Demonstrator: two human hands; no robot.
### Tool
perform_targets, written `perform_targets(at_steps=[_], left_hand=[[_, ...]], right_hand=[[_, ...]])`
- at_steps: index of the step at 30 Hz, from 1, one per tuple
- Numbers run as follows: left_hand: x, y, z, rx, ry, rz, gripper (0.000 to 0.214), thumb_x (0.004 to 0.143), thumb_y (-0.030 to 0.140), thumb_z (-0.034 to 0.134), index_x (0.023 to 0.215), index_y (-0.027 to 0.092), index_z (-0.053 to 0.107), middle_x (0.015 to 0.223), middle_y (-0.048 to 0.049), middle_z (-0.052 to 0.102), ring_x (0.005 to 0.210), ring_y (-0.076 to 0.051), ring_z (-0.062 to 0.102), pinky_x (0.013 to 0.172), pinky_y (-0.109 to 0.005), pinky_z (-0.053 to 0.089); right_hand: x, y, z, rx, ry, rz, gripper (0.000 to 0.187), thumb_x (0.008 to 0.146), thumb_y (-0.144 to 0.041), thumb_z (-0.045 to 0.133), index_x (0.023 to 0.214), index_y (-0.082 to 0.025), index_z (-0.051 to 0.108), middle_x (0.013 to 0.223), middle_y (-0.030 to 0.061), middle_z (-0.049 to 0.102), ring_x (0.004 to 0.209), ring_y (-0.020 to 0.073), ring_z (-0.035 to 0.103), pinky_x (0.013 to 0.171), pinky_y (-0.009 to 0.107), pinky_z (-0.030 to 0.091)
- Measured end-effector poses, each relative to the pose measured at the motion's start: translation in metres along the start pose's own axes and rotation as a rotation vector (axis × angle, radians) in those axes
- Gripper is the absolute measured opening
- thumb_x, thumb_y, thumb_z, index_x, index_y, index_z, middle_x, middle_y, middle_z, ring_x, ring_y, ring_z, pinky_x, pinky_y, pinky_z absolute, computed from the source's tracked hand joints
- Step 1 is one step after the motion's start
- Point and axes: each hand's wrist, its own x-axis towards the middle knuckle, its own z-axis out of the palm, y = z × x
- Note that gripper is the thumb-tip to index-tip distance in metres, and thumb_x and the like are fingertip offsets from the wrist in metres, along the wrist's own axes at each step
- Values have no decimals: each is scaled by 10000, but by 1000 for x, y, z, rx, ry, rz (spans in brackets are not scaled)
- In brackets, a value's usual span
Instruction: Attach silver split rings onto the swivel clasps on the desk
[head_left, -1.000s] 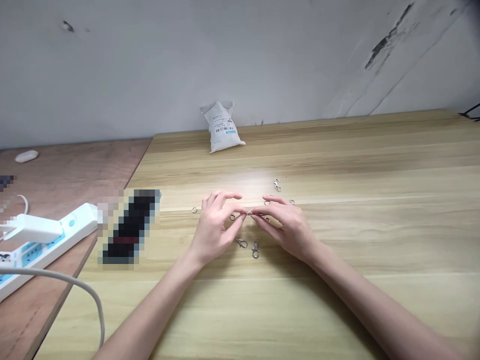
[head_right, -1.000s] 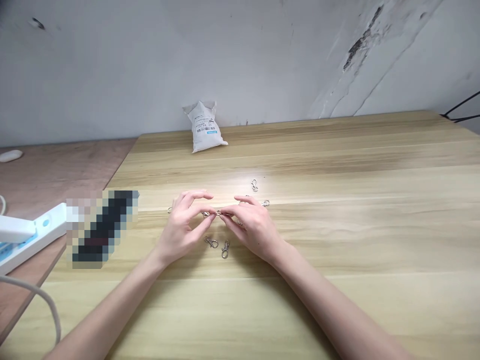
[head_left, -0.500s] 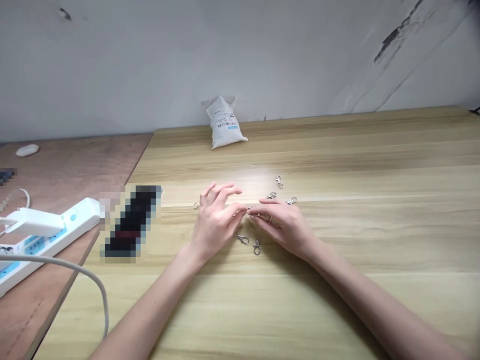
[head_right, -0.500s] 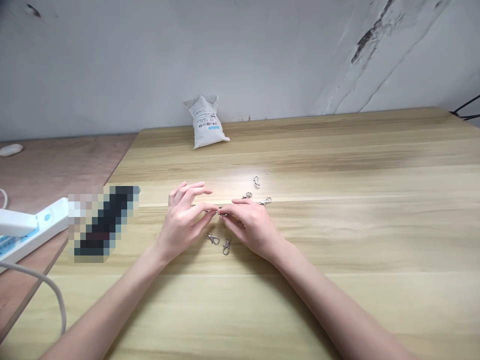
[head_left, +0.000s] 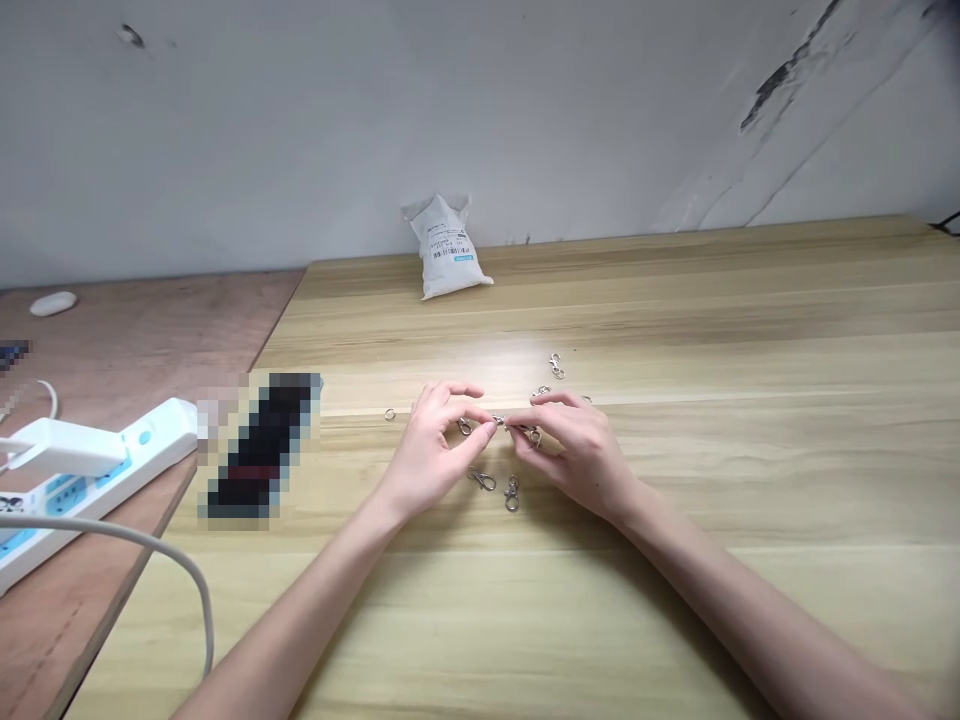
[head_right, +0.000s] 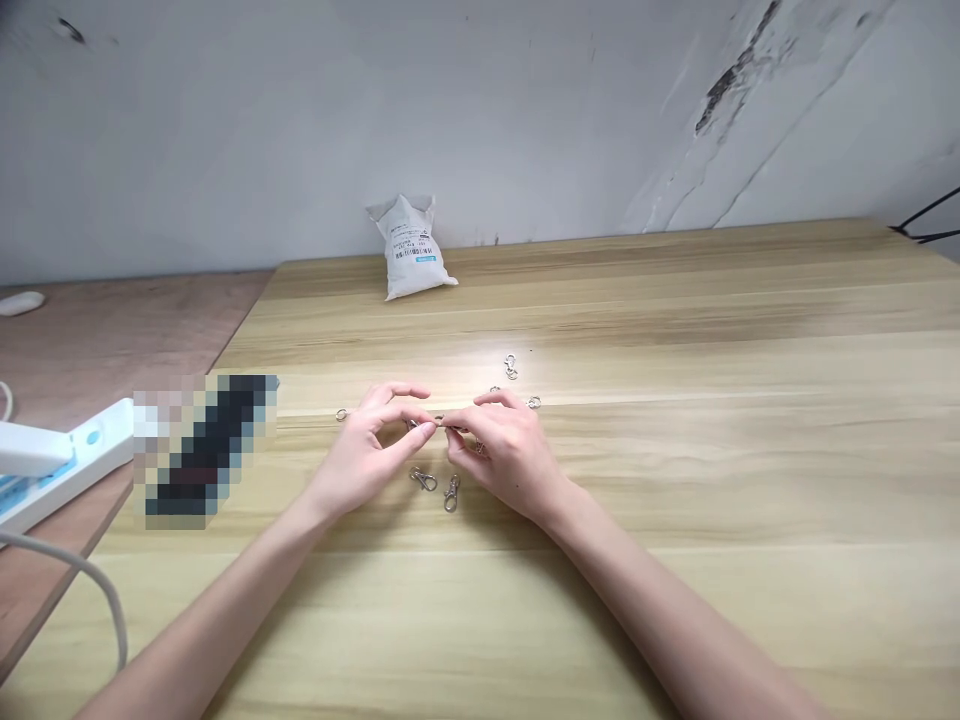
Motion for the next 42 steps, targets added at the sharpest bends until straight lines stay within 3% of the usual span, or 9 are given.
perform_targets(at_steps=[9,14,19,25,32,35,42], left_hand=[[-1,1,1,56,25,93,55,864,251,643,893,249,690,1161,-38,602,1175,-224,516,1021,-446,392],[-2,0,2,187,105,254,59,861,233,654,910,252,681,1122,-32,623,1164,-225,514,991,-423,375],[0,-3,1,302,163,405,61,873,214,638,883,246,689,1085,-35,655,1144,-233,538,954,-414,391],[-1,0,2,427,293,526,63,830,183,663,821,244,677,1003,-14,697,1074,-216,600,1002,-437,384],[-4,0,3,530,353,562,105,811,178,653,797,282,657,1022,7,708,1080,-211,612,1028,-446,381],[-5,-2,4,535,342,573,124,808,169,652,817,292,664,1041,11,703,1086,-211,607,1036,-450,376],[-3,-4,5,535,345,624,115,805,142,668,815,256,659,1050,-10,697,1096,-212,594,1043,-444,369]], right_hand=[[1,-1,1,92,-5,11,186,871,-83,587,985,-220,639,779,-13,744,559,108,627,867,363,542],[-3,-1,3,137,-69,21,154,887,-106,584,986,-218,624,782,-11,737,605,114,646,868,361,529],[-1,-4,-1,126,-87,45,147,901,-124,569,1014,-210,607,846,17,734,758,155,682,771,326,522],[0,-10,-1,215,-67,134,96,923,-165,548,1006,-203,579,857,35,712,747,153,675,702,292,538],[2,-16,-2,452,-101,388,65,920,-227,569,973,-204,599,890,45,706,806,169,707,710,284,576],[4,-15,-3,480,-116,374,123,926,-221,559,1028,-215,627,913,44,730,812,171,710,729,303,577],[6,-13,-4,455,-140,418,104,906,-195,568,896,-206,672,803,10,725,732,149,676,694,291,532]])
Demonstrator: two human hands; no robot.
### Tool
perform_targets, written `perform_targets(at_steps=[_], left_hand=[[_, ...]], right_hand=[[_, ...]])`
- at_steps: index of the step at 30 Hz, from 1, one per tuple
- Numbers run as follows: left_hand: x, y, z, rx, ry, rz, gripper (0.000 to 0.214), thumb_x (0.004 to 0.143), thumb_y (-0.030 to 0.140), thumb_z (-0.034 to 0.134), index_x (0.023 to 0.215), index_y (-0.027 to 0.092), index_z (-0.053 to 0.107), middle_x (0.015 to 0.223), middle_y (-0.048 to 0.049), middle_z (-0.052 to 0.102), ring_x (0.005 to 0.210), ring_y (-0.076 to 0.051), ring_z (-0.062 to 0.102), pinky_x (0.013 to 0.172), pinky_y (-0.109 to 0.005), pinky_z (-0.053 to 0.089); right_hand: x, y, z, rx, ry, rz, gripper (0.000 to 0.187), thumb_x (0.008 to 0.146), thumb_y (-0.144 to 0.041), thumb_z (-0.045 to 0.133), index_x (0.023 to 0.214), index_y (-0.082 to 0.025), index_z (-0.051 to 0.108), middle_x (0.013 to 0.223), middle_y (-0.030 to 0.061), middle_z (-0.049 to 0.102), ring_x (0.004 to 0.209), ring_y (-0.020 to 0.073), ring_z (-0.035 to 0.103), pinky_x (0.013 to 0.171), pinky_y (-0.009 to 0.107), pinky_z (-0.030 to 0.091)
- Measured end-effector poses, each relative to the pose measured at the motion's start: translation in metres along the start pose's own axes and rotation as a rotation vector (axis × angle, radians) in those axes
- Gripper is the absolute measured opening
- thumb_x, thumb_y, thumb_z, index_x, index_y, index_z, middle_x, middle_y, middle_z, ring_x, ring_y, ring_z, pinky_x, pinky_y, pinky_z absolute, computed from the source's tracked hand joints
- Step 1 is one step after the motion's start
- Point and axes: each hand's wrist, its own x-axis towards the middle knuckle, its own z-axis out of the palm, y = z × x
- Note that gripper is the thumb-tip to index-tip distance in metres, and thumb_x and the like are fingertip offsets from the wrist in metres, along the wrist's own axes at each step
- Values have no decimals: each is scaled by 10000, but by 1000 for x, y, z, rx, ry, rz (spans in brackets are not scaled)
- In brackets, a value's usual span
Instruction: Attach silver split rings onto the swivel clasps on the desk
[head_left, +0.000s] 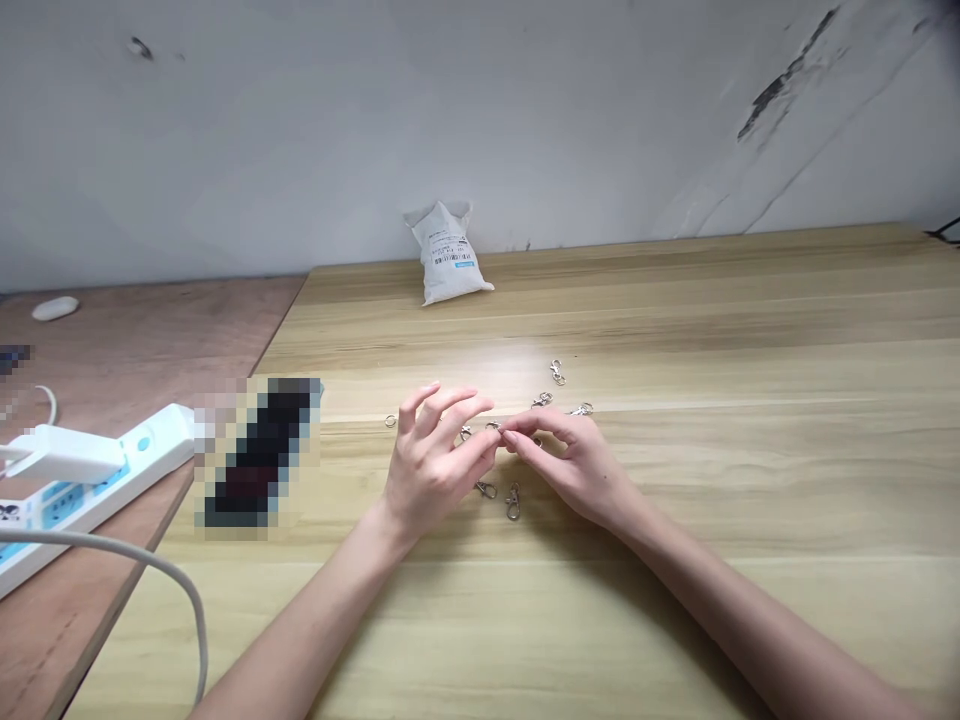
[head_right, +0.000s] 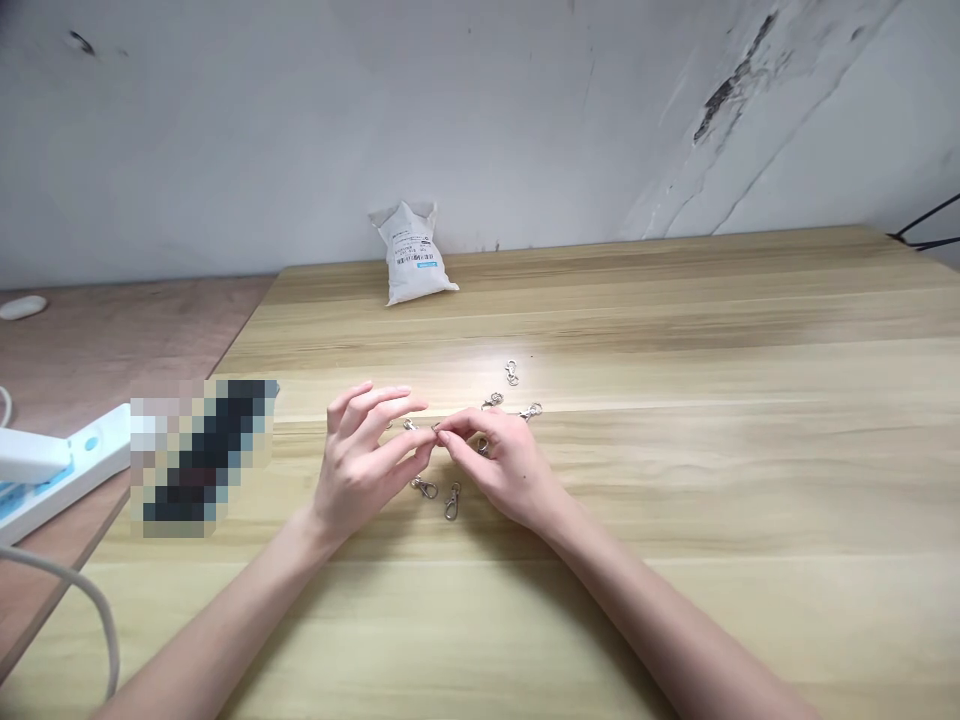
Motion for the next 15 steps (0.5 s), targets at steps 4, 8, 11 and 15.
perform_targets(at_steps=[4,8,11,15], left_hand=[[3,2,-2,-151,-84,-222,72,842,194,653,838,258,685,1073,-25,667,1119,-229,556,1000,-446,393],[5,4,-6,-474,-224,-536,63,854,243,643,849,257,704,1147,-40,613,1162,-223,527,1000,-430,427],[8,3,-7,-638,-285,-652,68,849,254,645,840,253,713,1173,-51,600,1170,-214,542,1028,-423,429],[10,1,-8,-677,-312,-670,83,846,252,646,813,250,722,1166,-59,624,1173,-226,552,1038,-447,433]], right_hand=[[-1,4,1,-129,59,-115,80,892,-178,583,899,-201,659,794,15,720,701,145,649,700,303,490],[-2,8,1,-338,72,-323,91,901,-141,552,901,-199,622,771,16,703,651,133,612,738,323,446],[-2,9,-1,-418,66,-384,97,905,-127,546,887,-206,599,735,2,677,658,131,613,751,317,436],[-1,8,-2,-481,52,-412,125,909,-113,533,885,-216,600,721,-14,671,638,120,605,757,306,425]])
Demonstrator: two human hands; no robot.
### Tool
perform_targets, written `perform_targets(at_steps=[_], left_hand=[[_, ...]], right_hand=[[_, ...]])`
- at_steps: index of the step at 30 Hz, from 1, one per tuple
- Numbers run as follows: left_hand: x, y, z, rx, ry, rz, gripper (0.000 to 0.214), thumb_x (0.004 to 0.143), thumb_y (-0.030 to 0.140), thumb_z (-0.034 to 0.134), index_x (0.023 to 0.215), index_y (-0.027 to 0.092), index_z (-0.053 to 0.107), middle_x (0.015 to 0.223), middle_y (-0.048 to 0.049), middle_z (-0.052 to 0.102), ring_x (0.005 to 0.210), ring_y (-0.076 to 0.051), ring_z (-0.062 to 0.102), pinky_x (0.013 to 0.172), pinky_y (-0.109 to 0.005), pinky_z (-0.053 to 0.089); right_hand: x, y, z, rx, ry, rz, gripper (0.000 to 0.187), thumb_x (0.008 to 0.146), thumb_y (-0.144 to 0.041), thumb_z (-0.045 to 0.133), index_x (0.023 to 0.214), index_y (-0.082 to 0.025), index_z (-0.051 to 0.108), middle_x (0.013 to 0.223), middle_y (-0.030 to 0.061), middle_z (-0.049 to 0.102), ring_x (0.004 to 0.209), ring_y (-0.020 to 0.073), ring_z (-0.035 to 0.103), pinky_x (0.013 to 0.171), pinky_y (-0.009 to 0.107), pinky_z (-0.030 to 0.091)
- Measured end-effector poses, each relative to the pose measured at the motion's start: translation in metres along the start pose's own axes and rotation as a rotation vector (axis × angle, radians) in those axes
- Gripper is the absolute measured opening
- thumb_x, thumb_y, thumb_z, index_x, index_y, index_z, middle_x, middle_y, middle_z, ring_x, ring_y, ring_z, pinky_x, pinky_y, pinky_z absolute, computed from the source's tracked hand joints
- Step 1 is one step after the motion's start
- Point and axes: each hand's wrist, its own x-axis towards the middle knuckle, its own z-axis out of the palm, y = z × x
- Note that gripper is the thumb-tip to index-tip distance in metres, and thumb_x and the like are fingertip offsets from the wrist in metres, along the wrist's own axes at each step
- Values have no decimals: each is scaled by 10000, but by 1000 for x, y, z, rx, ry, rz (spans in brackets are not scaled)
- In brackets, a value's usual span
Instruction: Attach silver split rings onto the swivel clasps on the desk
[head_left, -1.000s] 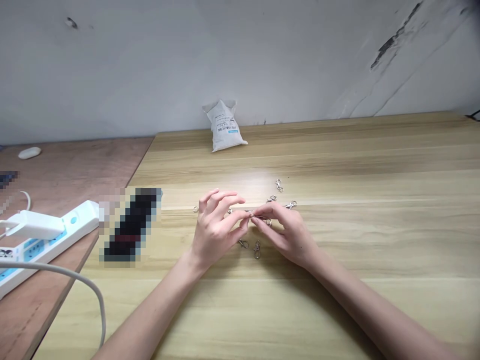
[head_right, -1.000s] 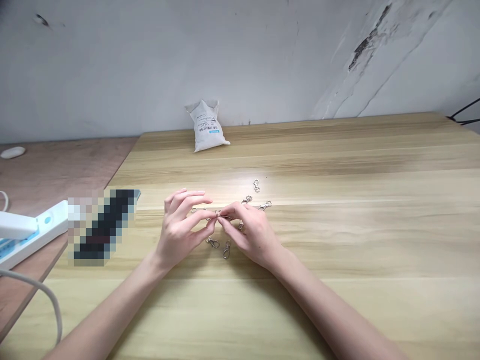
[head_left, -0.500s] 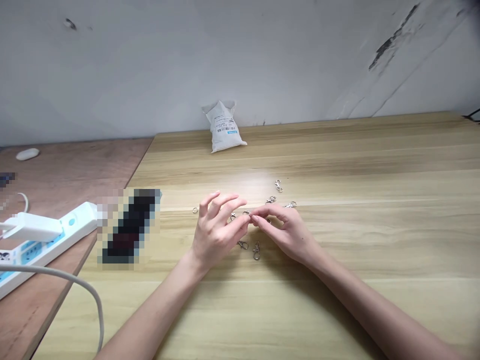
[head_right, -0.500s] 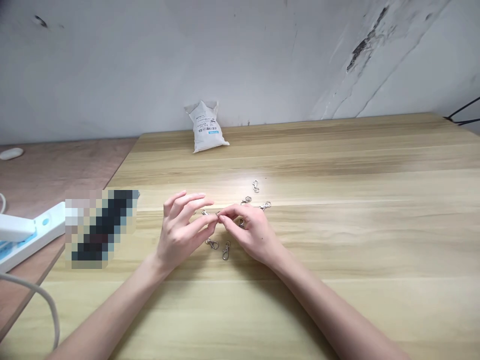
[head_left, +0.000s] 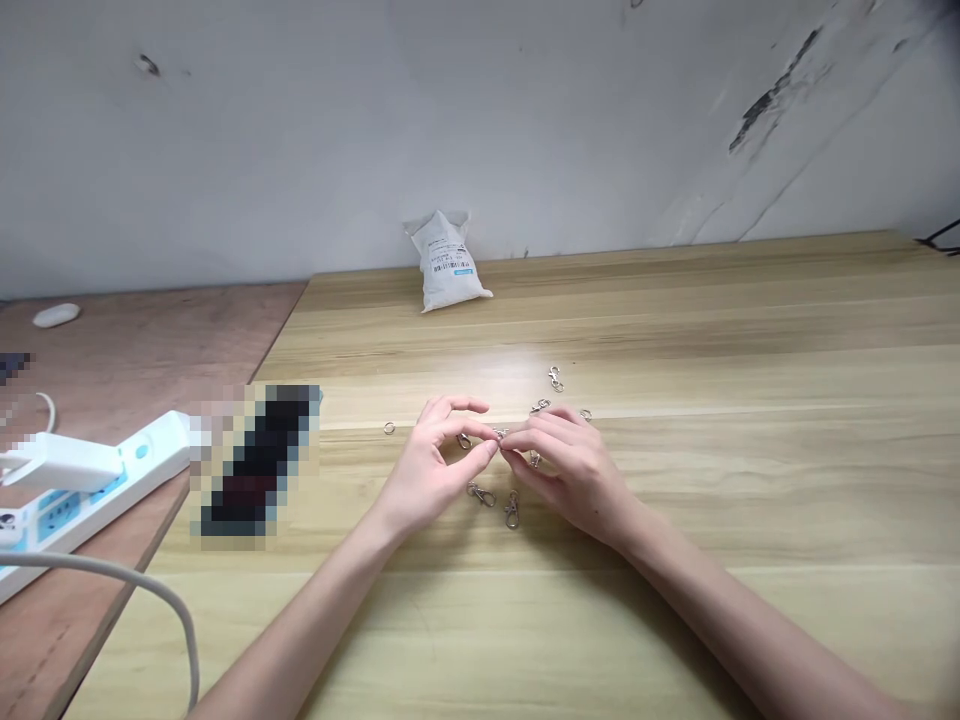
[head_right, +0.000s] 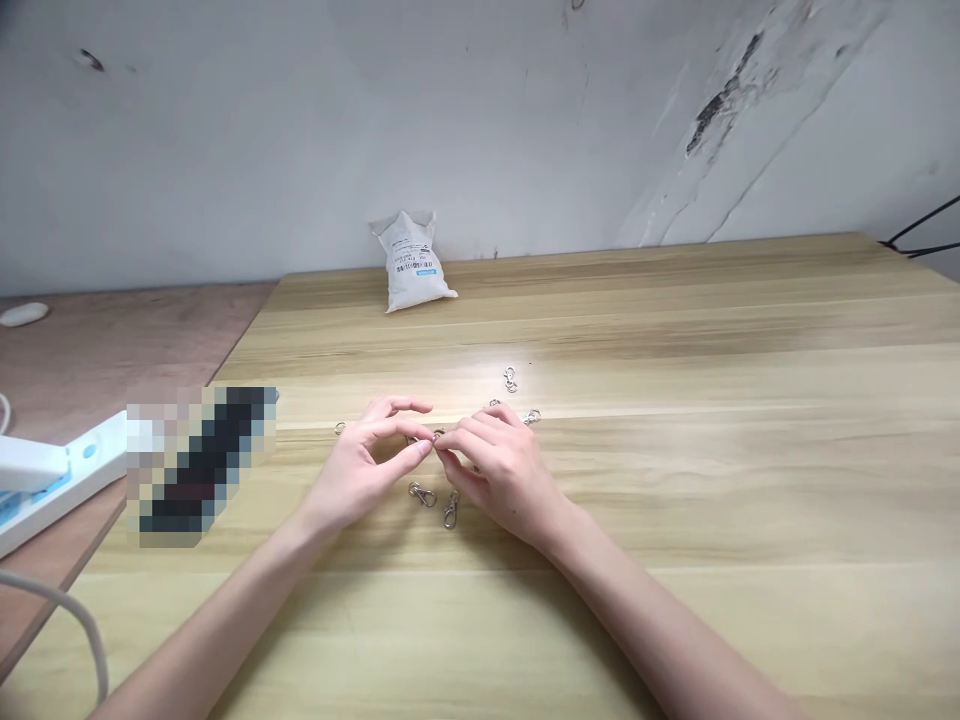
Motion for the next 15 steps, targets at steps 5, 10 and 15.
perform_targets(at_steps=[5,10,15], left_hand=[[1,-1,-1,18,-11,23,83,843,260,653,821,252,733,1172,-64,640,1179,-237,552,1033,-464,438],[0,-3,0,64,-12,50,87,848,245,642,824,256,725,1173,-46,636,1183,-228,536,1032,-460,419],[-2,-3,1,213,10,106,85,824,175,632,785,237,676,1180,-30,633,1192,-245,499,1052,-496,353]], right_hand=[[0,1,0,-34,-21,-23,132,917,-122,526,905,-227,606,736,-18,682,647,118,602,780,303,418],[0,2,-2,-101,-53,-66,130,926,-129,528,872,-217,606,784,-8,710,674,121,592,806,314,413],[1,0,0,-111,-59,-69,155,935,-131,517,843,-221,605,717,-25,695,661,121,592,820,313,418]])
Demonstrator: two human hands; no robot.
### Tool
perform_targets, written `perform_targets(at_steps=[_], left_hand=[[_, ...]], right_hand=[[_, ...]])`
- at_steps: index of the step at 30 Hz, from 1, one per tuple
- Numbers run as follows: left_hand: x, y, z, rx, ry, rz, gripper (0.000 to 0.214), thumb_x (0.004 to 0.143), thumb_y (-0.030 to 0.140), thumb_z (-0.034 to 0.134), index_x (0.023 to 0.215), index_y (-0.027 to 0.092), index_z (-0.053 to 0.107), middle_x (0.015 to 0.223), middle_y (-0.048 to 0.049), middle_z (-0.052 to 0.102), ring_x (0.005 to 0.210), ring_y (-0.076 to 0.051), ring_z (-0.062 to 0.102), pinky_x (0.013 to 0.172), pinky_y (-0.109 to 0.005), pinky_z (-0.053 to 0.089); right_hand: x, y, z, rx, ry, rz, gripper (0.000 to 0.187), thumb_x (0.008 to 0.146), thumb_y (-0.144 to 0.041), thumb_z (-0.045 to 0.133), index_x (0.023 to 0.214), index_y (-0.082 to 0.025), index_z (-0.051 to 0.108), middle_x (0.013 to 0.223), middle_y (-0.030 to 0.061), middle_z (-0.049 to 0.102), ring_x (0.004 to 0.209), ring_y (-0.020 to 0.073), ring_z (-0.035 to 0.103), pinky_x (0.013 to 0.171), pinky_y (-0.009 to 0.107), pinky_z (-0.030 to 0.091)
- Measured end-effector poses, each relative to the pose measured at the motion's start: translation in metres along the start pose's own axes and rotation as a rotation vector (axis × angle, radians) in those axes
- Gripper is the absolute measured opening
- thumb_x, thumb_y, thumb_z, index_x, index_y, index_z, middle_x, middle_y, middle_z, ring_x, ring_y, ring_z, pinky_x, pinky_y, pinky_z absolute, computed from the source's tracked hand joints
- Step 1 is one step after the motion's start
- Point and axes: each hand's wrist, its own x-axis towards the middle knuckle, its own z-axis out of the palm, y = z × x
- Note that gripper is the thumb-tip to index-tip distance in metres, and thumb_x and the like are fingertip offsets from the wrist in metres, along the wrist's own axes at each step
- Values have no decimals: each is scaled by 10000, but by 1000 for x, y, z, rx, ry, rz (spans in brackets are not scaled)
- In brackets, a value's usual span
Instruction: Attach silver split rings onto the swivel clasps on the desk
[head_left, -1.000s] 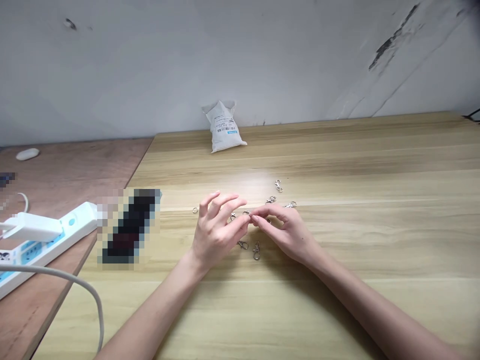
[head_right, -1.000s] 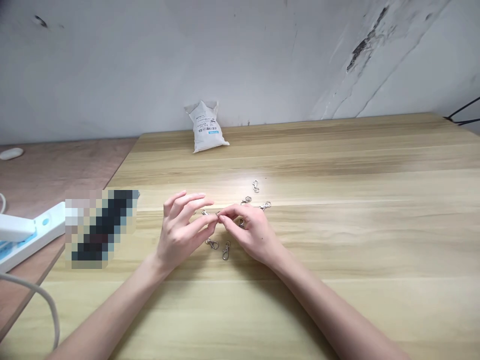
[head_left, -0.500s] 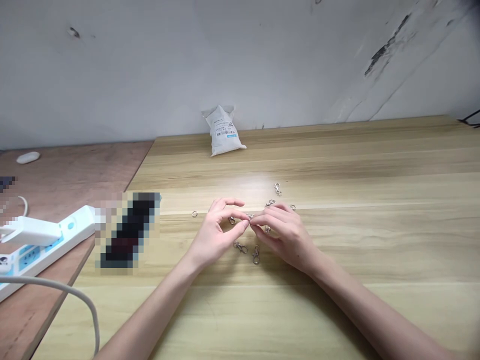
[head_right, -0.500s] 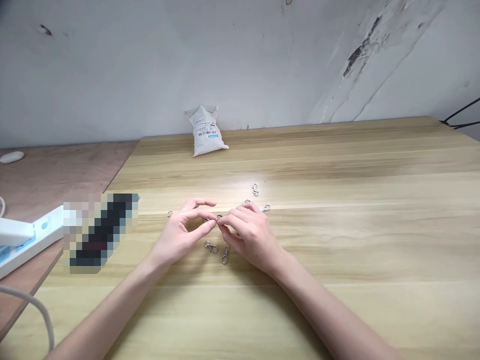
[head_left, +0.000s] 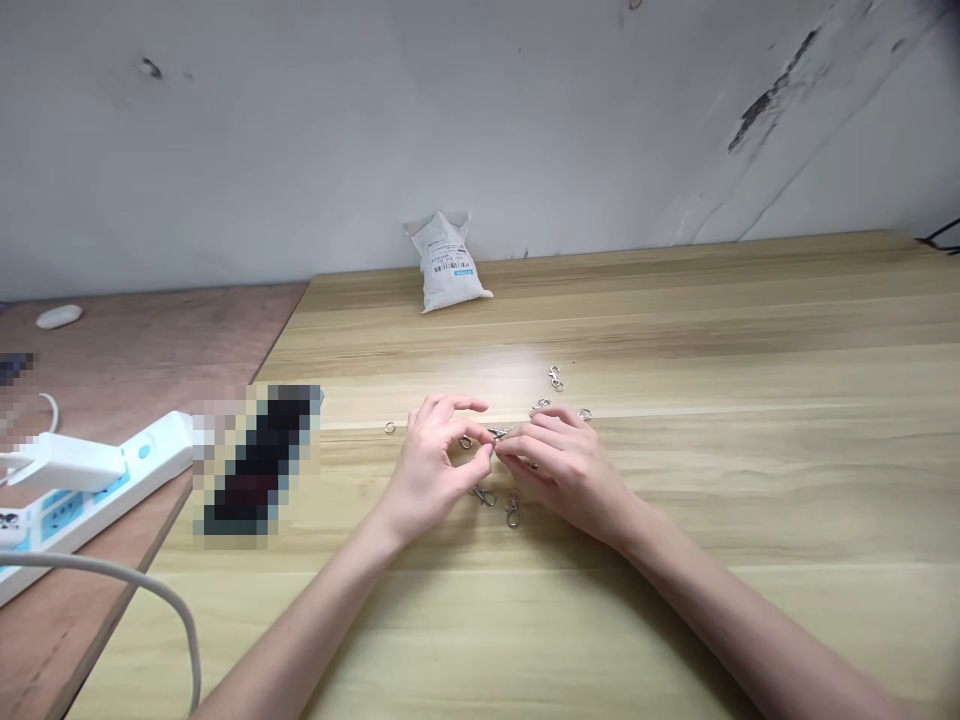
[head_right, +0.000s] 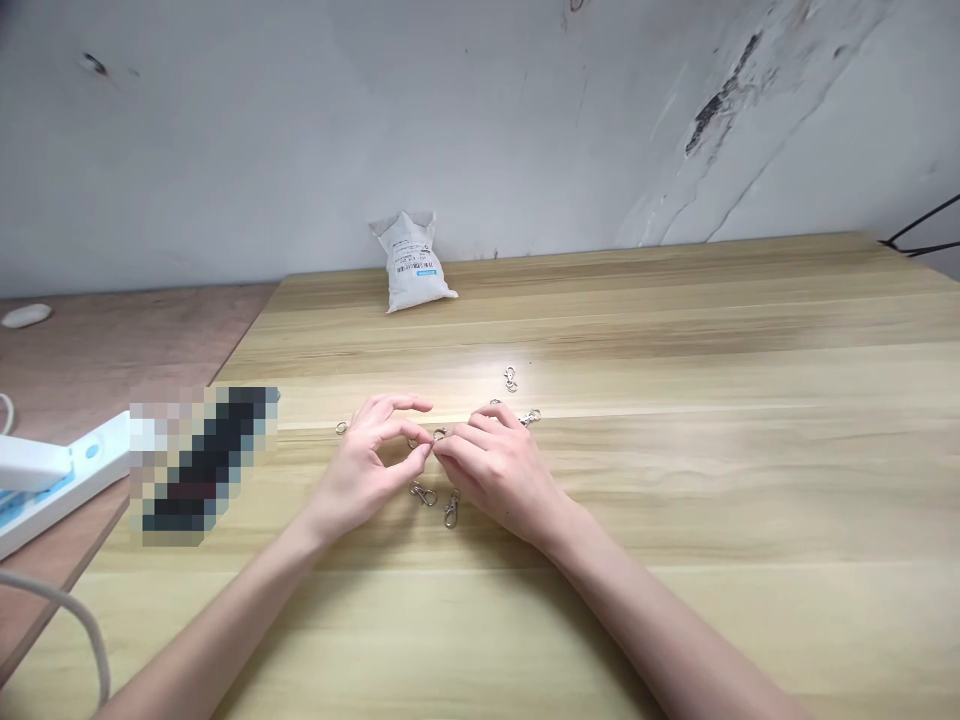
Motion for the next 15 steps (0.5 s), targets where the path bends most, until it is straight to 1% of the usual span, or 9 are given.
perform_targets(at_steps=[3,5,7,9,11,13,15], left_hand=[[-1,1,0,56,8,21,78,828,171,623,788,233,650,1194,-25,625,1209,-246,475,1053,-487,327],[-1,2,0,85,18,32,71,834,177,619,794,232,639,1187,-24,627,1202,-243,478,1037,-473,331],[-2,2,1,117,37,49,65,839,184,616,795,230,629,1177,-25,630,1188,-242,489,1013,-459,345],[-3,2,3,164,62,89,60,841,185,611,801,227,625,1173,-30,631,1180,-243,499,994,-450,359],[-3,2,5,235,88,162,54,842,182,608,818,224,630,1162,-36,639,1179,-246,514,1009,-457,353],[-3,3,6,323,125,260,63,847,174,600,834,223,638,1136,-36,659,1173,-244,536,1054,-474,322],[-2,3,6,400,172,356,84,846,161,594,835,229,642,1116,-26,677,1166,-238,556,1090,-481,290]], right_hand=[[-1,-1,1,32,14,10,140,938,-131,517,878,-223,603,691,-35,684,617,114,582,840,315,427],[-2,-2,2,64,14,21,126,943,-131,513,967,-226,593,771,-25,716,628,114,603,864,327,430],[-2,-3,3,103,7,42,175,948,-125,504,1074,-232,561,856,-12,736,649,117,626,875,341,431],[-3,-5,3,141,0,65,220,949,-118,490,1132,-232,535,853,-6,733,656,125,636,865,354,432],[-2,-8,2,204,-6,103,218,941,-107,479,1117,-223,537,815,-3,720,659,132,638,835,357,434],[-2,-10,0,338,-6,212,191,931,-106,475,1074,-216,538,787,0,704,687,141,646,788,339,446],[-2,-11,-1,537,3,392,144,937,-133,463,1040,-218,518,755,-3,686,701,148,652,699,299,464]])
